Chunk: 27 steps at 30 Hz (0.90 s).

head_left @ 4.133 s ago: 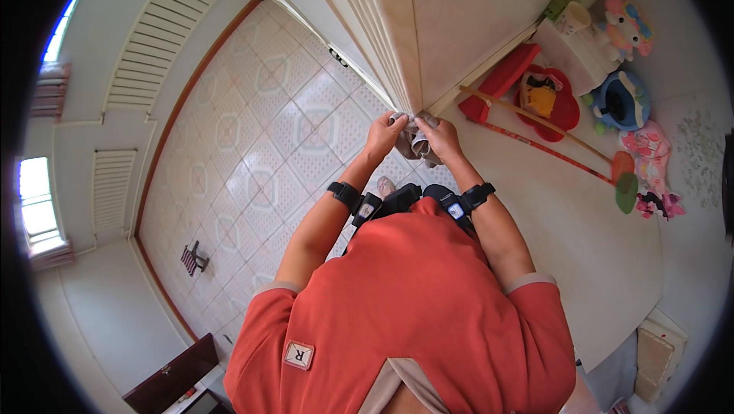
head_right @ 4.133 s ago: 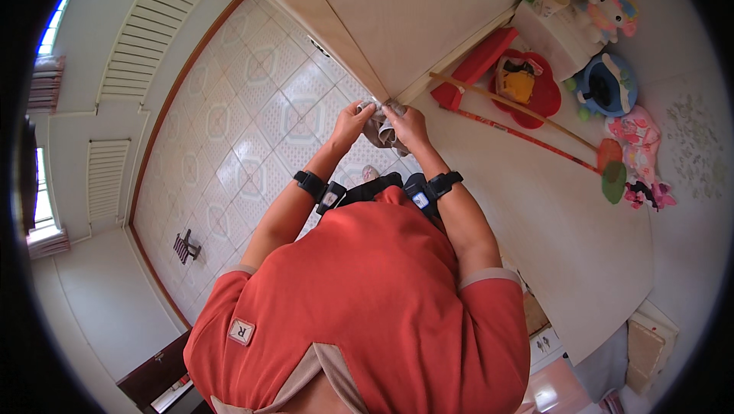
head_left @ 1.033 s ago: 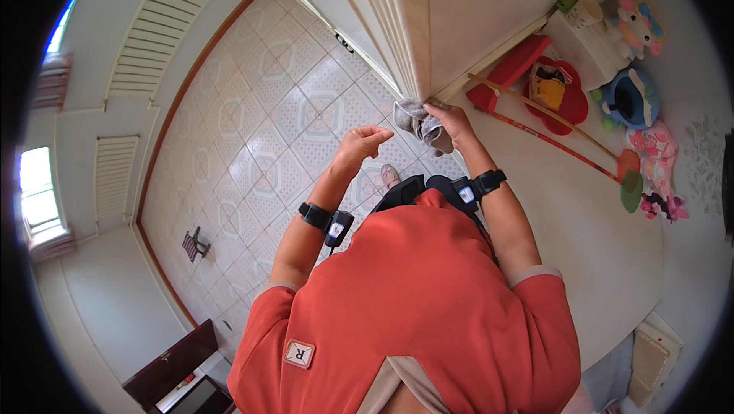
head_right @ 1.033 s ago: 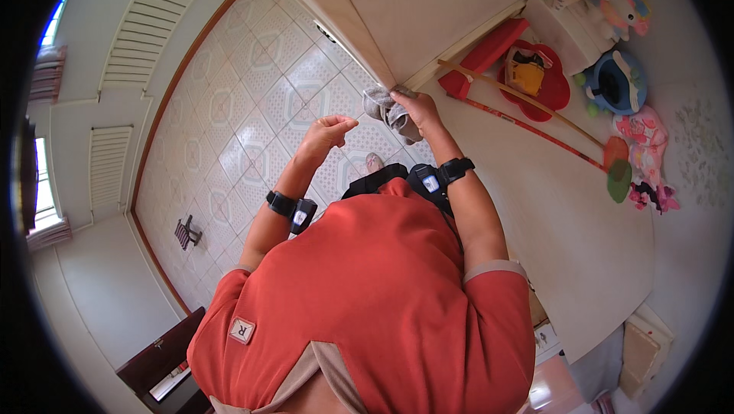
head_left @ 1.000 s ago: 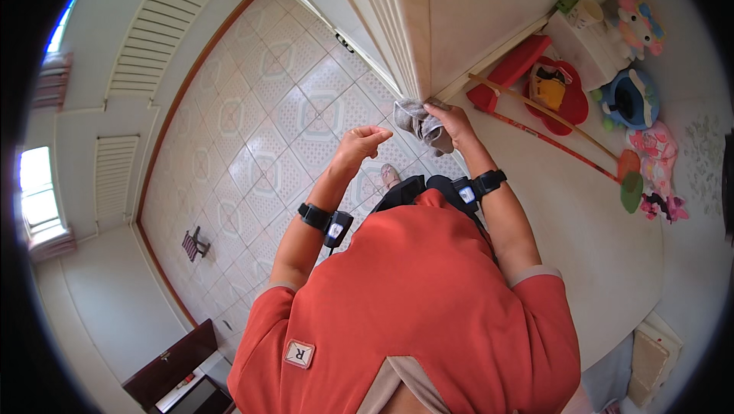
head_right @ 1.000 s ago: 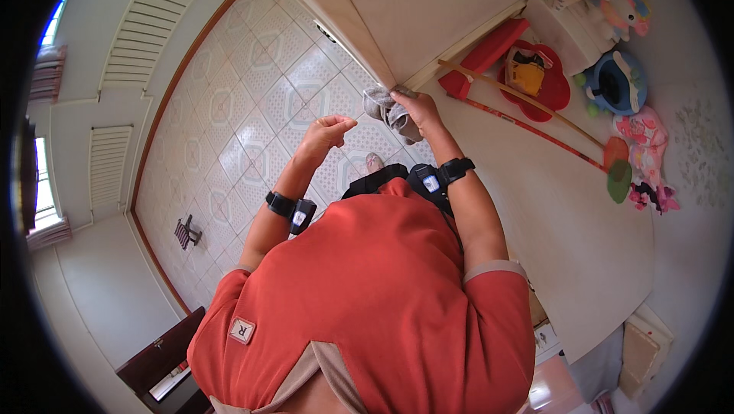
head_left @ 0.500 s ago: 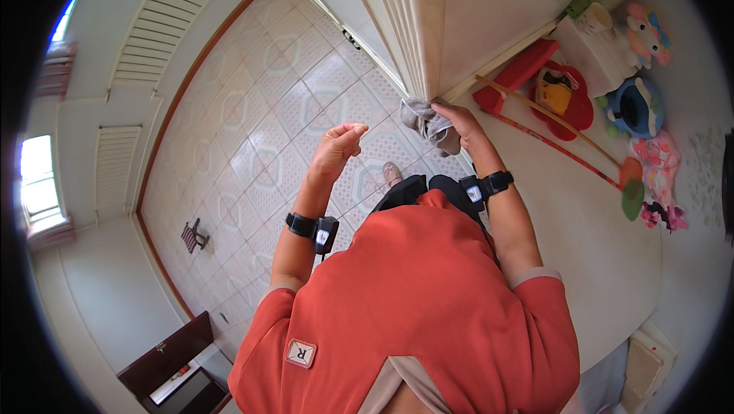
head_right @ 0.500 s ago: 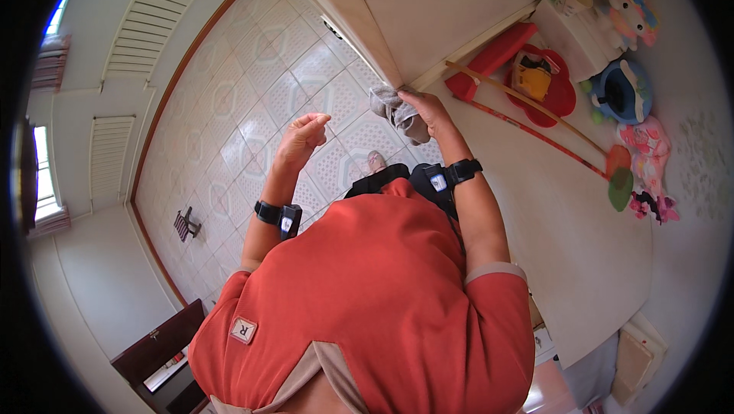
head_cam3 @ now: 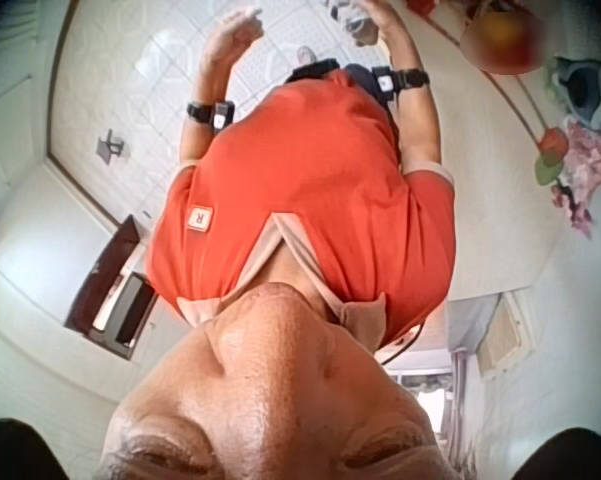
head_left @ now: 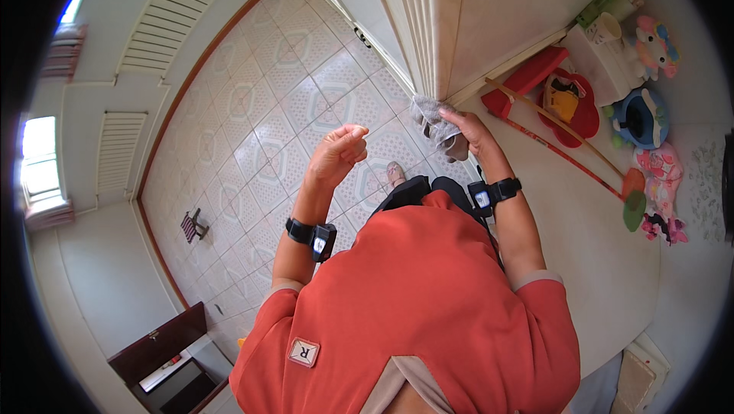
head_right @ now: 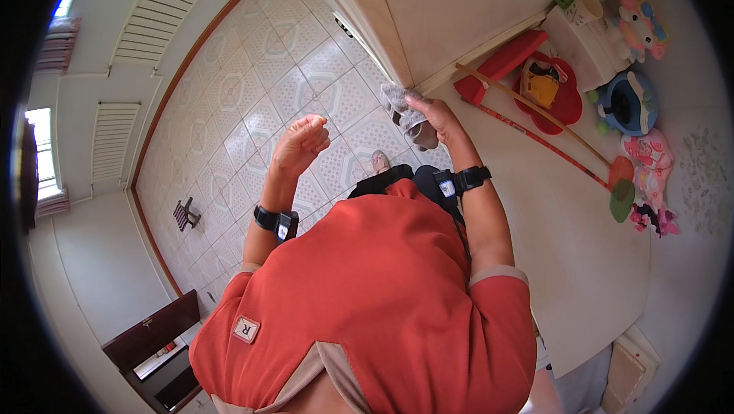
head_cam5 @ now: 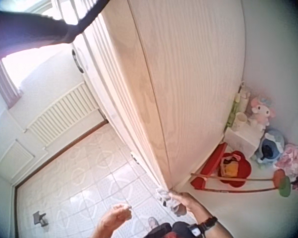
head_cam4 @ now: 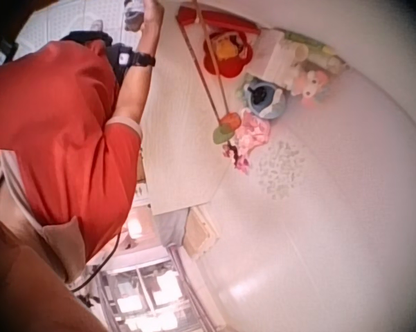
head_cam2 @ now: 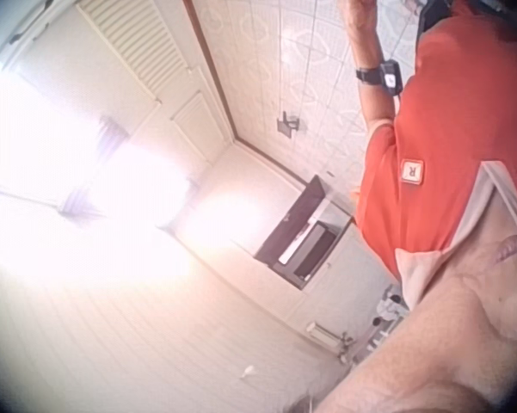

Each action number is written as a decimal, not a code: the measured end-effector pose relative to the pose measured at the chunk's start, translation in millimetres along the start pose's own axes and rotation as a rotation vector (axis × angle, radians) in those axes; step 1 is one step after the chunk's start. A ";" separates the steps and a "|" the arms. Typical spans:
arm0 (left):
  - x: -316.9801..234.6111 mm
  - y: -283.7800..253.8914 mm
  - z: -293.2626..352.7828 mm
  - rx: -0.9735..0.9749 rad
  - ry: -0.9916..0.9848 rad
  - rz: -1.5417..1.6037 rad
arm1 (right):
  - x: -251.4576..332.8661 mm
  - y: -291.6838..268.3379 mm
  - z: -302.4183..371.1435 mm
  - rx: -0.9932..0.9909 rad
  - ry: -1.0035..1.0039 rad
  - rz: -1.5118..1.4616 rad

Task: The person wipes a white wall and door frame with a cloth, then moves to wipe a white cabinet surface. The person uses a cloth to clean the surfaces in a room with tiled flooring.

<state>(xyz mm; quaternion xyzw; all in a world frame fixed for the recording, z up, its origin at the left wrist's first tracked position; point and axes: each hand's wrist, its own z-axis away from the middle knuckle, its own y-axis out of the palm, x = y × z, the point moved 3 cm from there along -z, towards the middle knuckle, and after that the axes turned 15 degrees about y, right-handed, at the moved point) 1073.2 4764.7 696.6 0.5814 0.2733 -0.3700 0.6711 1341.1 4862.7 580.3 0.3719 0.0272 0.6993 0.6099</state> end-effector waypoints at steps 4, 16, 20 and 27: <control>-1.1 9.5 2.6 -0.019 -0.033 -0.006 | -3.4 3.2 4.7 0.056 0.032 -0.022; 13.7 50.8 -5.9 -0.043 -0.066 -0.674 | -8.5 36.5 23.1 0.147 0.113 -0.357; 24.8 56.8 -10.4 0.007 -0.055 -0.755 | -10.7 35.8 18.1 0.125 0.106 -0.341; 27.9 71.0 -14.6 0.035 -0.046 -0.763 | -9.6 38.4 20.6 0.123 0.095 -0.359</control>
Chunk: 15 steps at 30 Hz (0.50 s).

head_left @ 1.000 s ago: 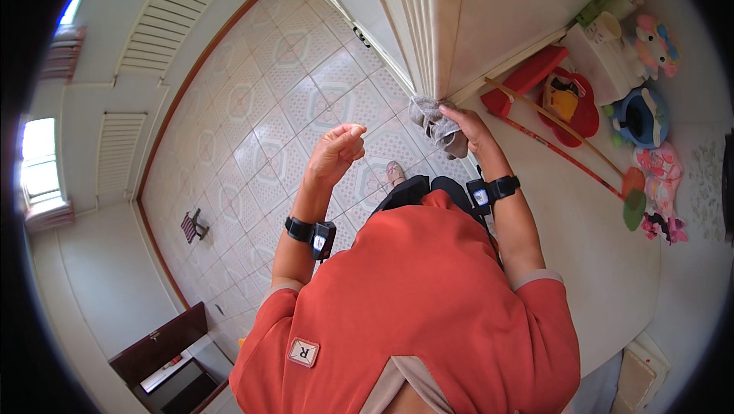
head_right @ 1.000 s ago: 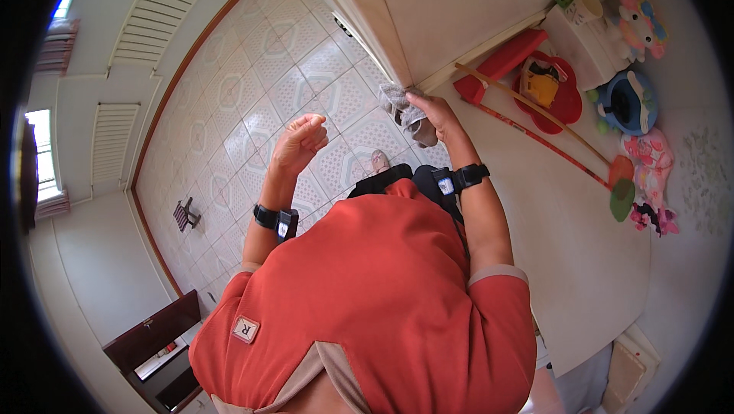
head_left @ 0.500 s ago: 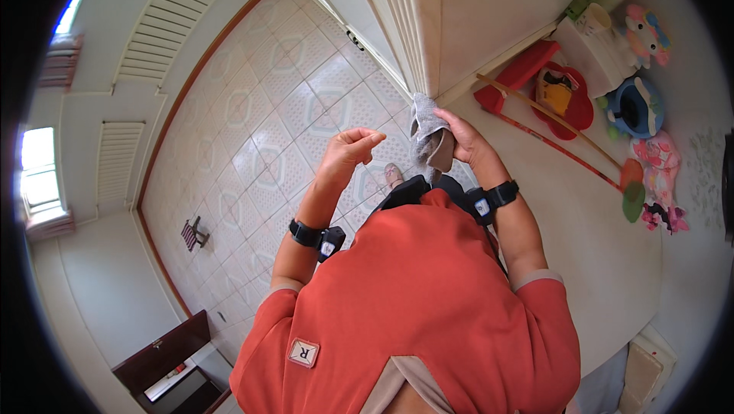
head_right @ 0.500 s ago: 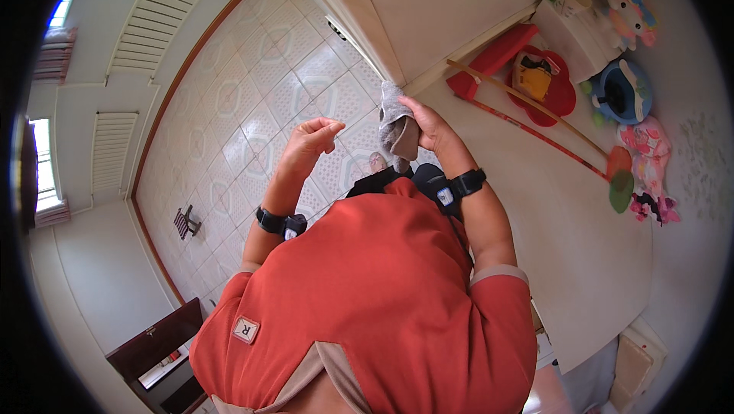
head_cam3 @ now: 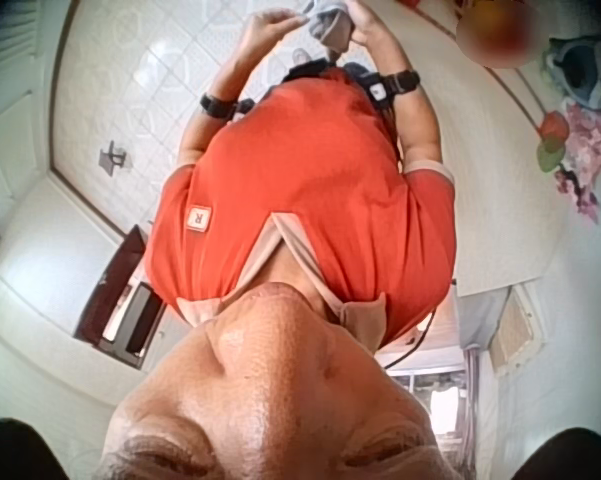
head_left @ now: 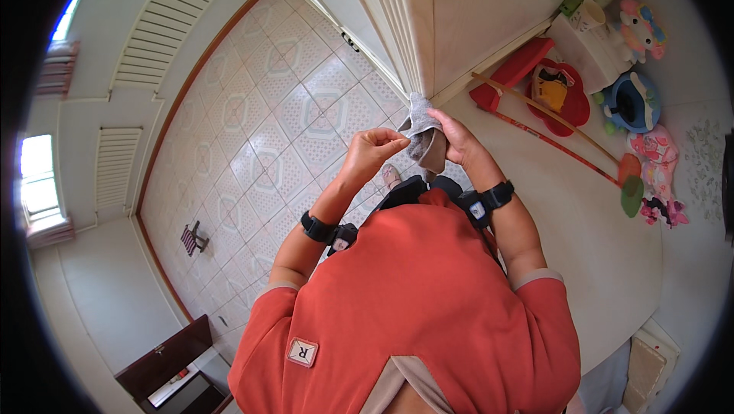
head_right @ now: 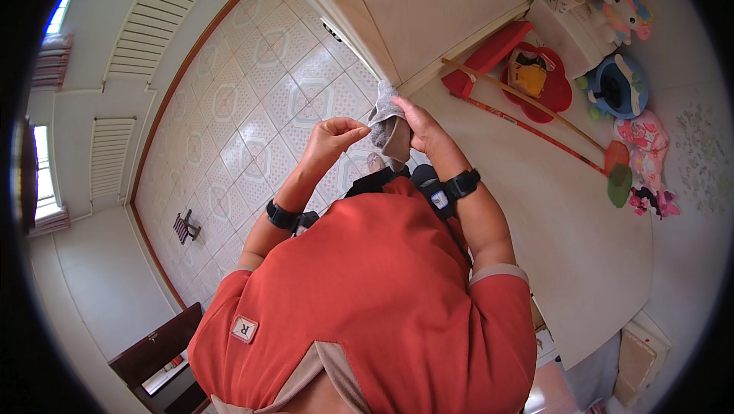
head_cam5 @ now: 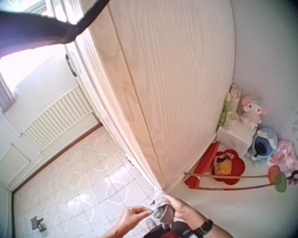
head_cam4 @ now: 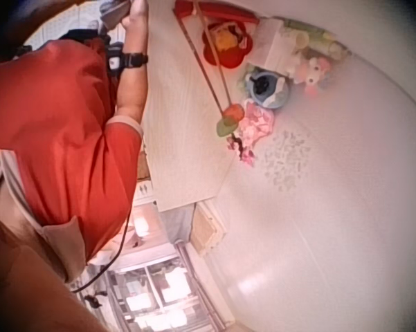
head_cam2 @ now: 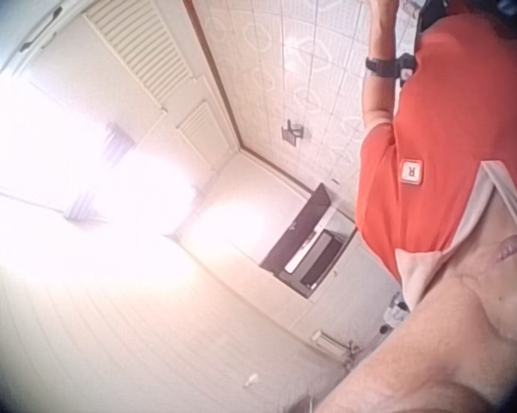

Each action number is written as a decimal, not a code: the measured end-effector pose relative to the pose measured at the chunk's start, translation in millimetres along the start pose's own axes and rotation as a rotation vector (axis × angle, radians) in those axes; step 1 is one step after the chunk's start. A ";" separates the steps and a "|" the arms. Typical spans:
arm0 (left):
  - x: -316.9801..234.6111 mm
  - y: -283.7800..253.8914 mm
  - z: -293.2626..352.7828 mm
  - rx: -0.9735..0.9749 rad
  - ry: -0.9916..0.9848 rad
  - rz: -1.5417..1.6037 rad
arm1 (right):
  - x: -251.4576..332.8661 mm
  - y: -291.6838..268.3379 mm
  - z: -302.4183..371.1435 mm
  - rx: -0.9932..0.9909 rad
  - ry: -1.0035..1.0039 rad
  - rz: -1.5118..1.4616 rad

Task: The person wipes a white wall and door frame with a cloth, then moves to wipe a white cabinet surface. The person uses a cloth to clean the surfaces in a room with tiled flooring.

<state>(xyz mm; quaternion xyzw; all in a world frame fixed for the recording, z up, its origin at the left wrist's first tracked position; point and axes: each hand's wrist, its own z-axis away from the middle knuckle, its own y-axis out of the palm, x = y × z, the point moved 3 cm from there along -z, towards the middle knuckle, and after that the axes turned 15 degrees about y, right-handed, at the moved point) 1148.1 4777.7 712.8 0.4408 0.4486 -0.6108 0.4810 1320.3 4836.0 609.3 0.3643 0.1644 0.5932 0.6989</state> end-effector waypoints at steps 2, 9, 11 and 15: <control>0.7 1.4 -0.8 0.009 0.014 -0.004 | -0.3 -4.0 -4.8 0.012 -0.010 -0.001; 6.7 3.8 -1.0 0.011 0.046 0.016 | -0.6 0.9 -2.6 -0.007 -0.008 0.007; 9.5 3.5 -1.5 0.015 0.052 0.019 | -0.6 1.9 -2.2 -0.009 -0.008 0.012; 17.0 2.5 -2.2 0.022 0.059 0.018 | -0.7 4.0 -1.6 -0.016 -0.029 0.039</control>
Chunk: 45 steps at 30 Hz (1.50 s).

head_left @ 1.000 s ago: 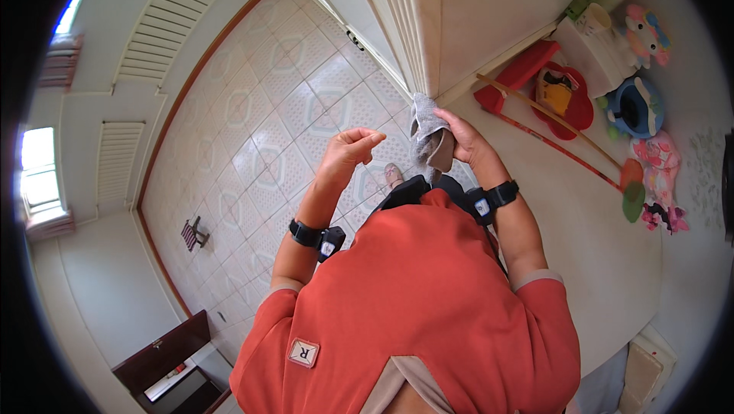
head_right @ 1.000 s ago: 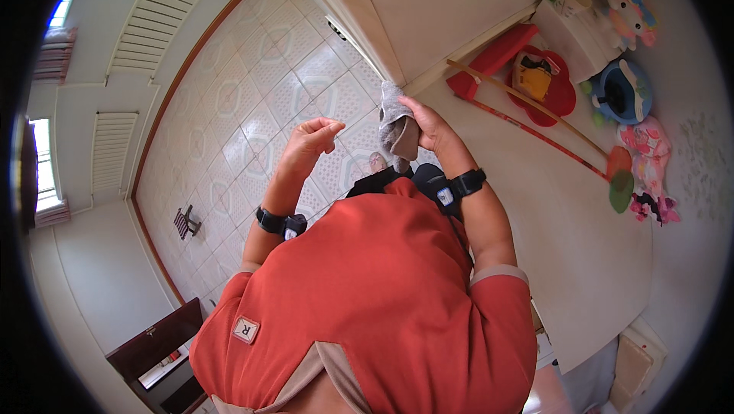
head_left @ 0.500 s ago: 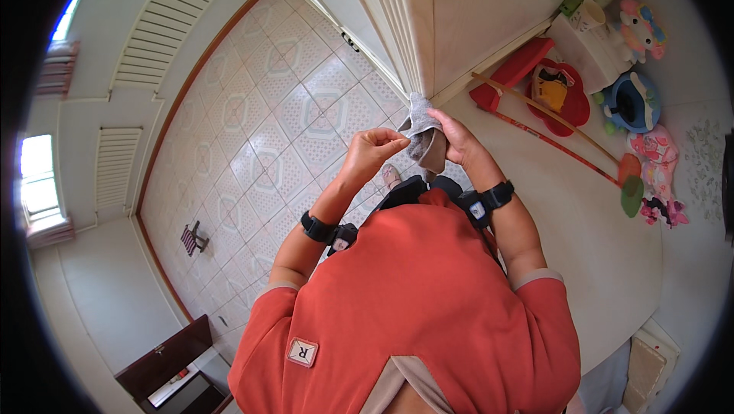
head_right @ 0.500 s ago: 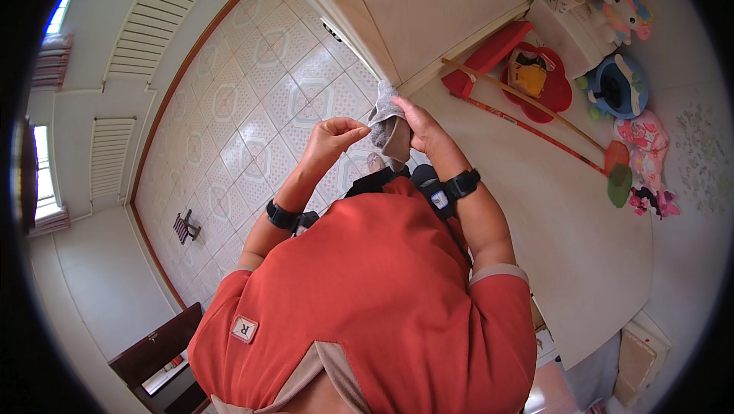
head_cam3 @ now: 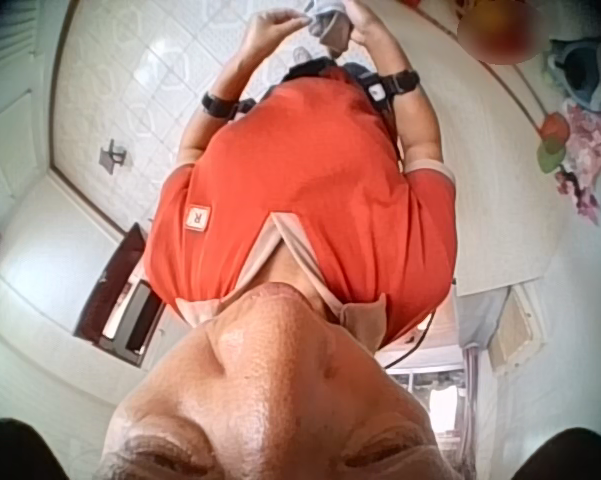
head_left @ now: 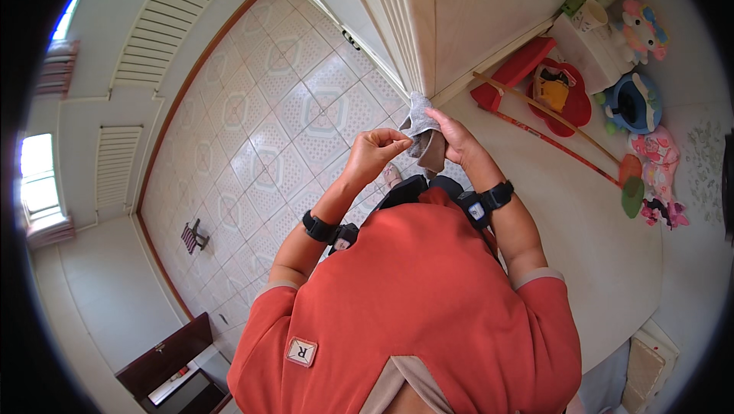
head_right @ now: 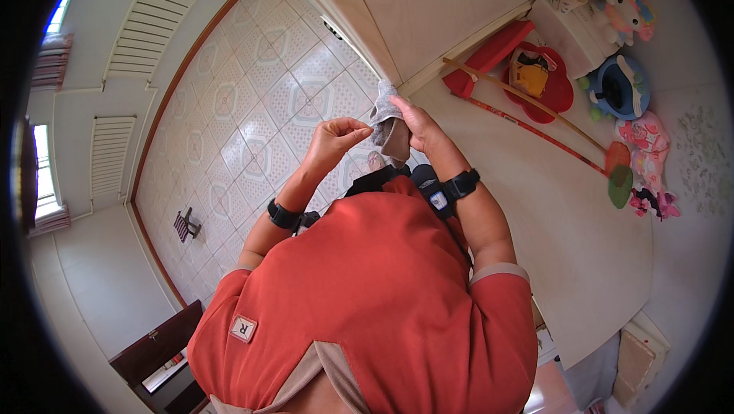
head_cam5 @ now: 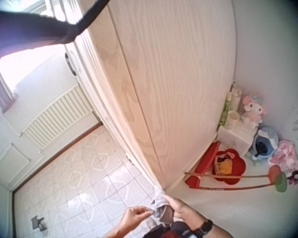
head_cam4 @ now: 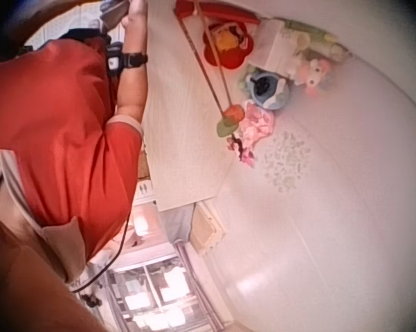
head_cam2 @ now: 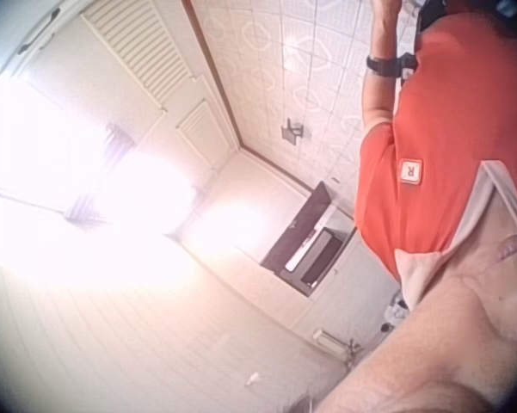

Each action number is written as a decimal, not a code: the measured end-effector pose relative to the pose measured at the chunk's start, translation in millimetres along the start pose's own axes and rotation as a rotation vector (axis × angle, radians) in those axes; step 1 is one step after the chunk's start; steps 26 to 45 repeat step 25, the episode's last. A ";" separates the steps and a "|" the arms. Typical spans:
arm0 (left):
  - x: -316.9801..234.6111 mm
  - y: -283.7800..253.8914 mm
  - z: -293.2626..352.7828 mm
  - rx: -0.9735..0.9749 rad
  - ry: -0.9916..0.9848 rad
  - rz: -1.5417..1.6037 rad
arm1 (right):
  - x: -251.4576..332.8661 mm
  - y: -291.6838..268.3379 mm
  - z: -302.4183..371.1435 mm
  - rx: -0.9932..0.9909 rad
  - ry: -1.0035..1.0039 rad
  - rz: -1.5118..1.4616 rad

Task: The person wipes a white wall and door frame with a cloth, then moves to wipe a white cabinet surface. The person uses a cloth to clean the surfaces in a room with tiled flooring.

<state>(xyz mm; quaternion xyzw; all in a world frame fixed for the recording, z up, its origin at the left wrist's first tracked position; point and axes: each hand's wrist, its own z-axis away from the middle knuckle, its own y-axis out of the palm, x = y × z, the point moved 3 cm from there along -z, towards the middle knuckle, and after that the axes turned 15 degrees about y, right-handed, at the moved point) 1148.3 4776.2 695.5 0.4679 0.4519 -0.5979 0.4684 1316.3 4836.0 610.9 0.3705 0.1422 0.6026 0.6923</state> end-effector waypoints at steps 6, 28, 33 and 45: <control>3.3 -0.4 1.2 -0.014 0.019 -0.001 | -1.5 -2.8 -2.6 -0.008 -0.022 0.019; -12.5 -15.1 9.0 -0.098 -0.124 0.231 | -16.1 -29.0 -24.3 -0.173 -0.072 0.428; -12.5 -15.1 9.0 -0.098 -0.124 0.231 | -16.1 -29.0 -24.3 -0.173 -0.072 0.428; -12.5 -15.1 9.0 -0.098 -0.124 0.231 | -16.1 -29.0 -24.3 -0.173 -0.072 0.428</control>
